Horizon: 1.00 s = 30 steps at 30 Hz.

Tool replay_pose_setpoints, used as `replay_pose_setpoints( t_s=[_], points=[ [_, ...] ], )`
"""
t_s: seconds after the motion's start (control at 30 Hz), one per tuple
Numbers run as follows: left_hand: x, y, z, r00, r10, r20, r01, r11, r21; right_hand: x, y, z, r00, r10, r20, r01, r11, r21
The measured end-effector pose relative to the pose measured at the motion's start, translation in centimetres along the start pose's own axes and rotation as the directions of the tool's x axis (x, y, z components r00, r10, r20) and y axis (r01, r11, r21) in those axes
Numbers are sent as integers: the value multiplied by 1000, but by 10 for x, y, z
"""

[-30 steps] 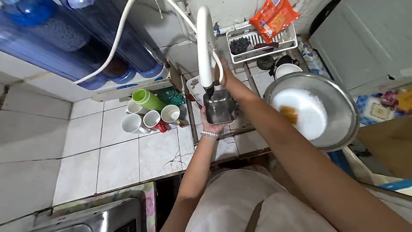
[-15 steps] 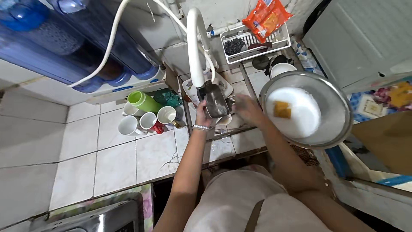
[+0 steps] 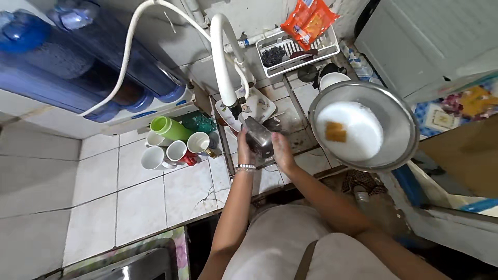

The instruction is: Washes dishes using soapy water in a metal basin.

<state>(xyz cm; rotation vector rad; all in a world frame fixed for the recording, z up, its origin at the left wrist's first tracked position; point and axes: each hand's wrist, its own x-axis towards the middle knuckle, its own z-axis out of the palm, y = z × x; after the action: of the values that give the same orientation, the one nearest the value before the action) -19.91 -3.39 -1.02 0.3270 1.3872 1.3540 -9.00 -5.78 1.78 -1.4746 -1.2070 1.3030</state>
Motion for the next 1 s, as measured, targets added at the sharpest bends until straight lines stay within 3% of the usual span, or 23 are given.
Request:
replay_pose_setpoints(
  t_s=[0.07, 0.13, 0.23, 0.33, 0.43, 0.5, 0.57, 0.63, 0.73, 0.83, 0.9, 0.93, 1.0],
  points=[
    [2, 5, -5, 994, -102, 31, 105, 987, -124, 3, -2, 2, 997, -55, 61, 59, 996, -72],
    [1, 10, -10, 983, -161, 83, 173, 971, -166, 3, 8, 8, 968, -224, 114, 238, 962, -133],
    [-7, 22, -12, 979, -100, 180, 119, 988, -98, 4, 23, 16, 804, -588, 85, 585, 758, -290],
    [-7, 31, -14, 981, 32, 191, -56, 991, 118, 11, 29, 15, 666, -739, 103, 712, 588, -384],
    [-2, 38, -12, 975, 179, 132, -222, 838, 498, 22, 35, 11, 594, -794, 128, 764, 507, -398],
    [-2, 44, -8, 961, 238, 138, -261, 637, 725, 26, 41, 8, 625, -754, 203, 762, 532, -369],
    [-5, 47, 0, 954, 261, 147, -254, 443, 860, 26, 49, 5, 709, -630, 317, 704, 607, -368],
    [-10, 45, 12, 937, 284, 201, -285, 294, 912, 23, 46, 2, 799, -429, 422, 593, 677, -435],
    [-8, 36, 23, 871, 332, 361, -421, 126, 898, 16, 40, -6, 828, -253, 500, 518, 687, -510],
    [11, 17, 18, 679, 419, 602, -669, 16, 743, 11, 42, -26, 818, -248, 519, 528, 683, -506],
    [26, 5, 16, 563, 468, 681, -767, -10, 641, 8, 43, -48, 840, -241, 487, 498, 700, -512],
    [32, 1, 17, 524, 482, 702, -797, -14, 604, 6, 46, -62, 859, -255, 444, 476, 718, -507],
    [38, 0, 22, 426, 512, 746, -852, -50, 521, 5, 60, -91, 879, -419, 228, 475, 730, -492]
  ],
)
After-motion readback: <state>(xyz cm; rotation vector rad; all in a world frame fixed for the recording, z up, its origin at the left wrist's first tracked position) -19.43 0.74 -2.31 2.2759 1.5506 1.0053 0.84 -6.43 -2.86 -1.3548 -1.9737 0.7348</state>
